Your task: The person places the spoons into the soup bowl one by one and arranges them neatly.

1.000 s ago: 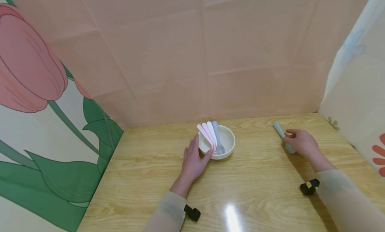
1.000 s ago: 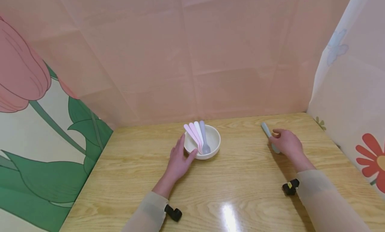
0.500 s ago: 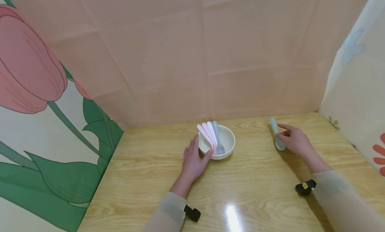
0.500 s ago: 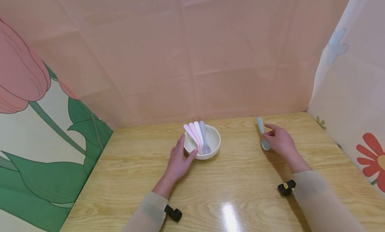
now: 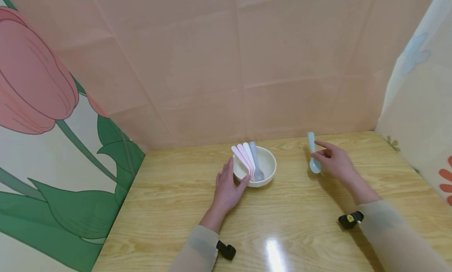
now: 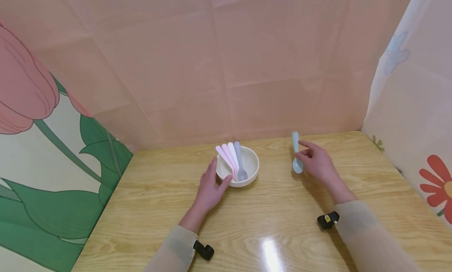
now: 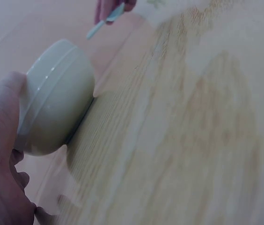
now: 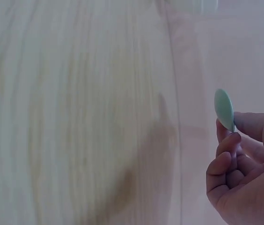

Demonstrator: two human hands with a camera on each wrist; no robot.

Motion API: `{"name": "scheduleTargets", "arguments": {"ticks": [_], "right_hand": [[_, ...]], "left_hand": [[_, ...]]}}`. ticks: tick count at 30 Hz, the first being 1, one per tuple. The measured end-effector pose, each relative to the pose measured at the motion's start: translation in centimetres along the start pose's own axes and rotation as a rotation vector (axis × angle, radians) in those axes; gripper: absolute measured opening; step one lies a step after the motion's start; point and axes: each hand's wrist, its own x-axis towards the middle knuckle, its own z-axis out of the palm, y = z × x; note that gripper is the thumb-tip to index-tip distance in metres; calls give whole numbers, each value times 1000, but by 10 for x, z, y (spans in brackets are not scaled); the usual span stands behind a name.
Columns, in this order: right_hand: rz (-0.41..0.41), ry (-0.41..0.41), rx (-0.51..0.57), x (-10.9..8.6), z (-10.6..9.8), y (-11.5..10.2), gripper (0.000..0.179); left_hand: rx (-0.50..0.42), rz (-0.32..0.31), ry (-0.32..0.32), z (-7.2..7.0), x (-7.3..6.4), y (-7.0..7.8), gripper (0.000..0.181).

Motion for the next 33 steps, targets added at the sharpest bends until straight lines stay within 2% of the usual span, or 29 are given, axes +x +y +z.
{"name": "scheduleTargets", "arguments": {"ticks": [16,27,33], "right_hand": [[-20,-30,145,4,31,-47,66],[-48,-48,233,5,49,-74,67],[-45,-49,242,7,60,-83,67]], "left_hand": [[3,0,0,0,0,0,101],[6,5,3,0,0,0,100],[4,6,5,1,0,-1,100]]}}
